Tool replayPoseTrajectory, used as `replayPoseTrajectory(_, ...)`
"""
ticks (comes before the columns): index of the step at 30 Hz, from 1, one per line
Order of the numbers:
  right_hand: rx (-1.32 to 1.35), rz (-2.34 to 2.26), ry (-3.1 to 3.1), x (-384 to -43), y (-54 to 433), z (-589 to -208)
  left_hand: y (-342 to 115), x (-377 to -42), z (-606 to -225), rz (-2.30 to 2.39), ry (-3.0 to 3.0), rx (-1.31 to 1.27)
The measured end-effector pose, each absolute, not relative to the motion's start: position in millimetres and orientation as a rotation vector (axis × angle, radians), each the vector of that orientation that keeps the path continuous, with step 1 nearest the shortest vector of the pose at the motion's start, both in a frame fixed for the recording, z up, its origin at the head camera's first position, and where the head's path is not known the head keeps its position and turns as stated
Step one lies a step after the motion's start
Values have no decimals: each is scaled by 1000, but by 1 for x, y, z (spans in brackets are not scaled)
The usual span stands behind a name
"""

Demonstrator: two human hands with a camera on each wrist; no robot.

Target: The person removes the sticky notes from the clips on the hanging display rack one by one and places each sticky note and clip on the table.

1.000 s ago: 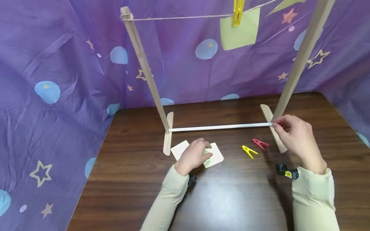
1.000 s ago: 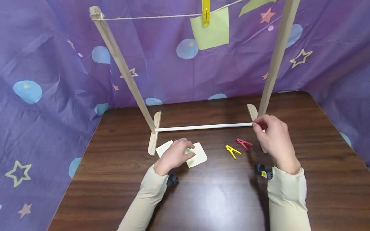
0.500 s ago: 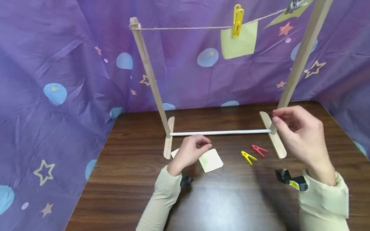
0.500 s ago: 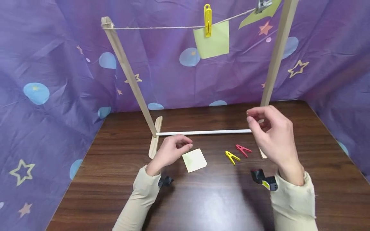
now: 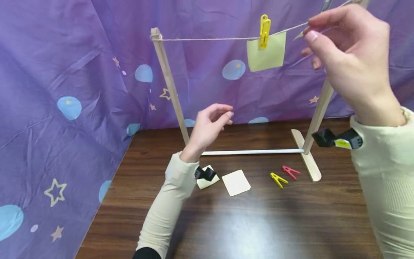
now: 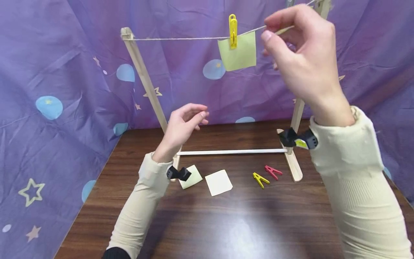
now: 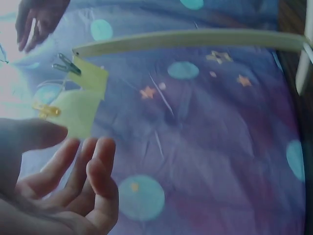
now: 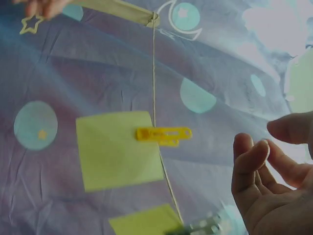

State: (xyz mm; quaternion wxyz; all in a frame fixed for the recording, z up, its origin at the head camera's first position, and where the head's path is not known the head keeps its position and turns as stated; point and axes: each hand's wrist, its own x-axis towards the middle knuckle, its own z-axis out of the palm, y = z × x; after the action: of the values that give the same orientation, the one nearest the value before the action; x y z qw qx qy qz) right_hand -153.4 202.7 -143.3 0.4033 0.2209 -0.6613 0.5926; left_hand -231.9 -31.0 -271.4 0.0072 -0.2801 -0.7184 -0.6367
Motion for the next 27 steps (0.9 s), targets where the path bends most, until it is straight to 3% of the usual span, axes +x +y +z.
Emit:
replayPoseTrajectory(6, 347, 1539, -1877, -184, 186, -114, 1, -248, -244, -2265, -2151, -753)
replayPoseTrajectory(15, 185, 1466, -2176, -219, 181, -105, 41, -272, -220, -3117, -1607, -404)
replayPoseTrajectory(27, 184, 1639, -2191, -234, 183, -106, 70, -282, -204, -3312, -1334, -502)
